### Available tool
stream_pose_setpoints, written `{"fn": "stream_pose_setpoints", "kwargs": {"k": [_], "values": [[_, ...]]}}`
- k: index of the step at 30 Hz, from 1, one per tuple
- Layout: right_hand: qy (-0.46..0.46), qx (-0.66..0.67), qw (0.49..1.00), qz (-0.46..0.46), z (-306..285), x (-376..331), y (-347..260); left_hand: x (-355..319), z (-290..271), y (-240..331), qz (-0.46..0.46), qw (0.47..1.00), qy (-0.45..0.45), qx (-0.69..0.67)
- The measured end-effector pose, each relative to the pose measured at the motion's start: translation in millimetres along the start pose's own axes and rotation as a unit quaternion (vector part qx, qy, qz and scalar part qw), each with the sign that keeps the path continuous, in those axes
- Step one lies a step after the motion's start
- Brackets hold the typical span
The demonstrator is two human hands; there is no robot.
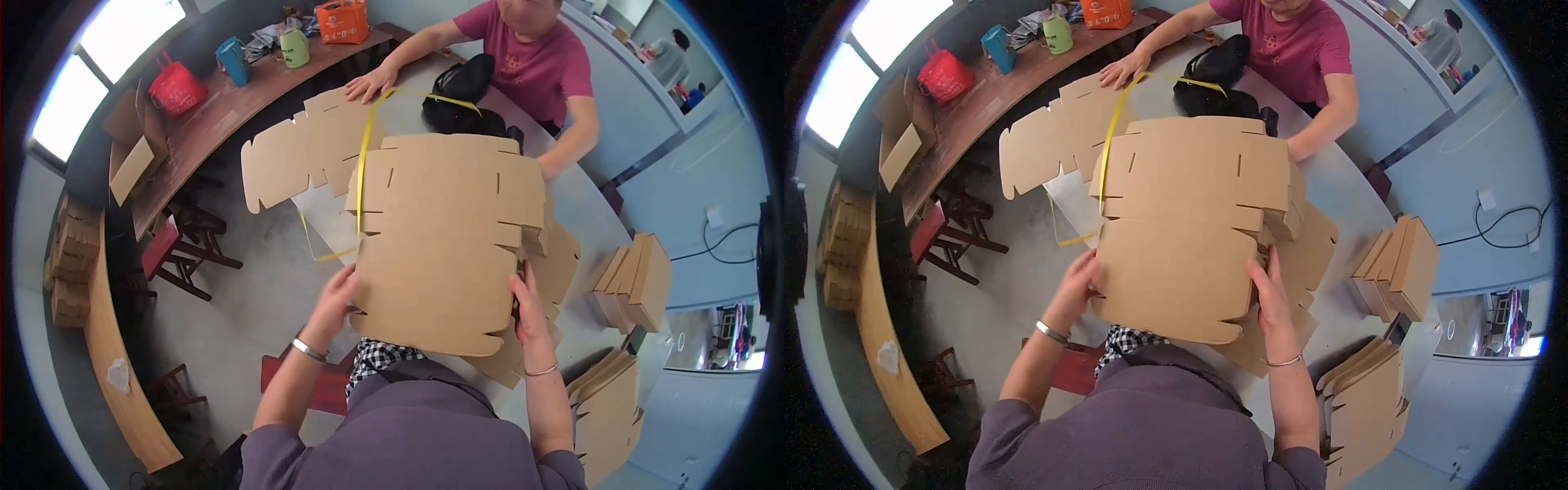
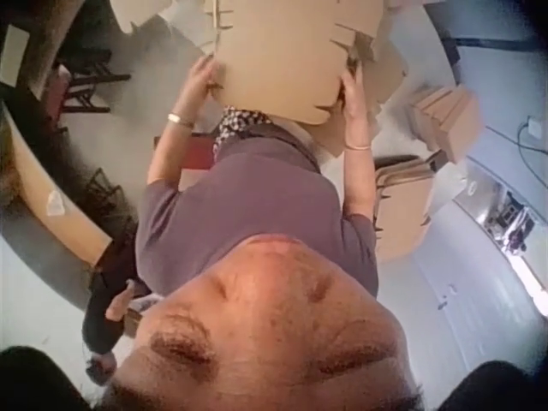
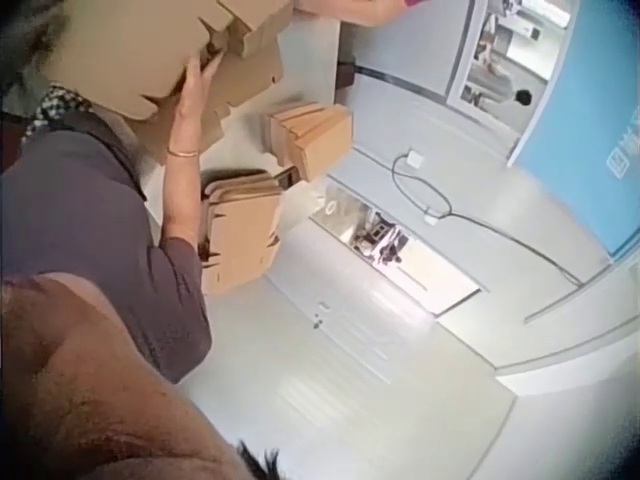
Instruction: Folding and assembling cardboard boxes at a workstation.
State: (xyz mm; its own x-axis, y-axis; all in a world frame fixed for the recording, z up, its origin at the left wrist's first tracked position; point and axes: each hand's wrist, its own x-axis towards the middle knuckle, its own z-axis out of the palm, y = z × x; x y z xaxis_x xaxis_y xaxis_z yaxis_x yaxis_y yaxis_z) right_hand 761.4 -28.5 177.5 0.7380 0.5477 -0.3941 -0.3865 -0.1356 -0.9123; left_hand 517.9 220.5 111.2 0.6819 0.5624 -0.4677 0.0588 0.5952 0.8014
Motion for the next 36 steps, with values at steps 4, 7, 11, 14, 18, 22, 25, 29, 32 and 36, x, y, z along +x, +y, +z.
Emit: {"fn": "stream_pose_setpoints", "kwargs": {"k": [4, 7, 11, 14, 18, 22, 25, 29, 32, 36], "values": [[-0.006, -0.029, 0.999, -0.021, 5, -6, -7, -15, 13, -26, 0.012, 0.997, -0.050, -0.060], [-0.018, -0.032, 0.998, -0.042, 4, -3, -1, -16, 16, -26, -0.027, 0.991, -0.040, -0.122], [0.028, -0.002, 0.994, -0.109, 10, 0, 5, -20, 28, -18, -0.002, 0.994, -0.019, -0.106], [0.064, -0.009, 0.991, -0.119, 23, -5, -12, -25, 31, -3, 0.032, 0.994, -0.021, -0.105], [0.046, -0.010, 0.990, -0.136, 48, -3, -31, -20, 26, 22, 0.067, 0.992, -0.019, -0.102], [0.033, 0.009, 0.989, -0.143, 81, 18, -37, 15, -6, 40, 0.079, 0.995, -0.032, -0.059], [0.030, 0.002, 0.988, -0.148, 103, 45, -37, 34, -25, 53, 0.061, 0.997, 0.014, -0.046], [0.026, 0.026, 0.991, -0.127, 132, 65, -34, 52, -47, 75, 0.110, 0.993, 0.017, -0.028], [0.002, 0.084, 0.987, -0.136, 150, 89, -22, 85, -63, 110, 0.130, 0.991, 0.006, 0.014], [0.032, 0.061, 0.985, -0.158, 178, 127, 13, 144, -98, 120, 0.237, 0.950, 0.102, -0.178]]}}
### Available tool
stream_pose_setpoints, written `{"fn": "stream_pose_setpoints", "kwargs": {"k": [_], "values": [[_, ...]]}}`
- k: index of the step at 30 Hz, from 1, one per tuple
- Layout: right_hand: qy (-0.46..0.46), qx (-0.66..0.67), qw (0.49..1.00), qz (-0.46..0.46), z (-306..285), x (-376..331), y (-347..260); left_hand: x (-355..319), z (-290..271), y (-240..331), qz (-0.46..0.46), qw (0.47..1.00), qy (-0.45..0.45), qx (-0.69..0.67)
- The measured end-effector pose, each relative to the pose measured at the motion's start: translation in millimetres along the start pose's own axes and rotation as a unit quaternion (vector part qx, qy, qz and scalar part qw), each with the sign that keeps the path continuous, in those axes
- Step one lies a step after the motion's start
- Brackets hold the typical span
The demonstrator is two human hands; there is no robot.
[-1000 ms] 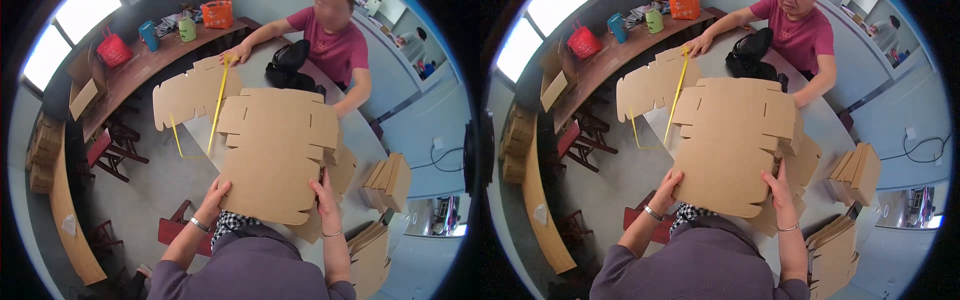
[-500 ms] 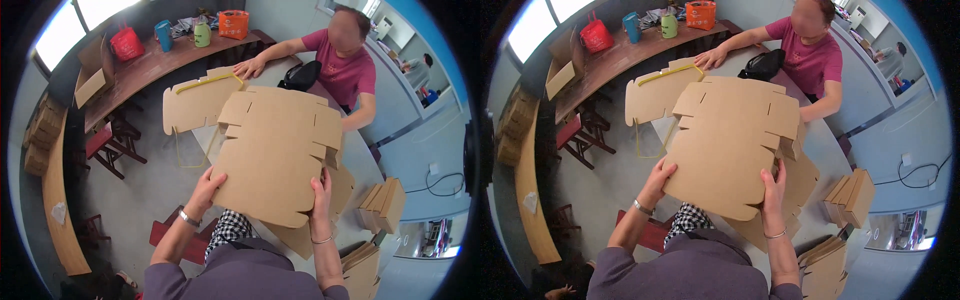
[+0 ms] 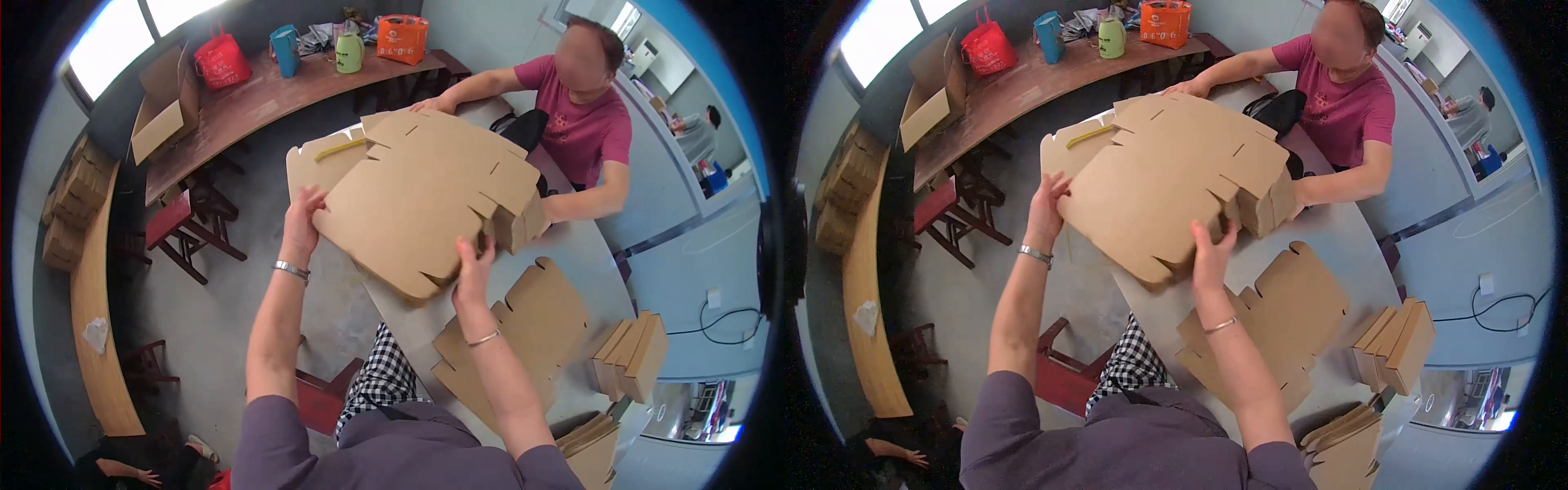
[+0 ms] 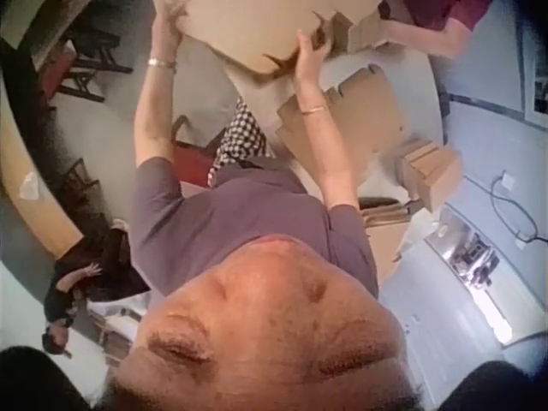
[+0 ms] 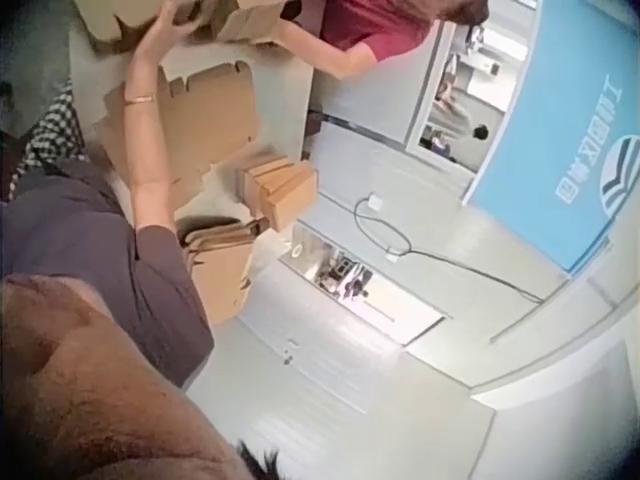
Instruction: Folding and assembling cardboard boxes at a workstation.
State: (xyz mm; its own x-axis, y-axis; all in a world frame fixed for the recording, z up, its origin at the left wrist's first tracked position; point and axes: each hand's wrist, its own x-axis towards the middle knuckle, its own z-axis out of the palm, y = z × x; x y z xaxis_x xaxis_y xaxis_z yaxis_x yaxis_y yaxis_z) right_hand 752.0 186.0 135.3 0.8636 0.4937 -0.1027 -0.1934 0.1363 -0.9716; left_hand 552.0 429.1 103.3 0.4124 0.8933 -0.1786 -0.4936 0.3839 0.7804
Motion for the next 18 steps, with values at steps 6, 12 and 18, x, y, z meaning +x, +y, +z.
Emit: {"fn": "stream_pose_setpoints", "kwargs": {"k": [6, 12, 18], "values": [[0.009, -0.049, 0.998, 0.039, 17, -9, -2, -47, -78, -101, -0.047, 0.953, 0.197, 0.227], [0.029, -0.104, 0.992, 0.065, 39, -15, -23, -71, -57, -55, -0.018, 0.972, 0.191, 0.138], [0.024, 0.008, 0.998, 0.054, 37, -10, -11, -50, -143, 89, 0.299, 0.818, 0.337, 0.357]]}}
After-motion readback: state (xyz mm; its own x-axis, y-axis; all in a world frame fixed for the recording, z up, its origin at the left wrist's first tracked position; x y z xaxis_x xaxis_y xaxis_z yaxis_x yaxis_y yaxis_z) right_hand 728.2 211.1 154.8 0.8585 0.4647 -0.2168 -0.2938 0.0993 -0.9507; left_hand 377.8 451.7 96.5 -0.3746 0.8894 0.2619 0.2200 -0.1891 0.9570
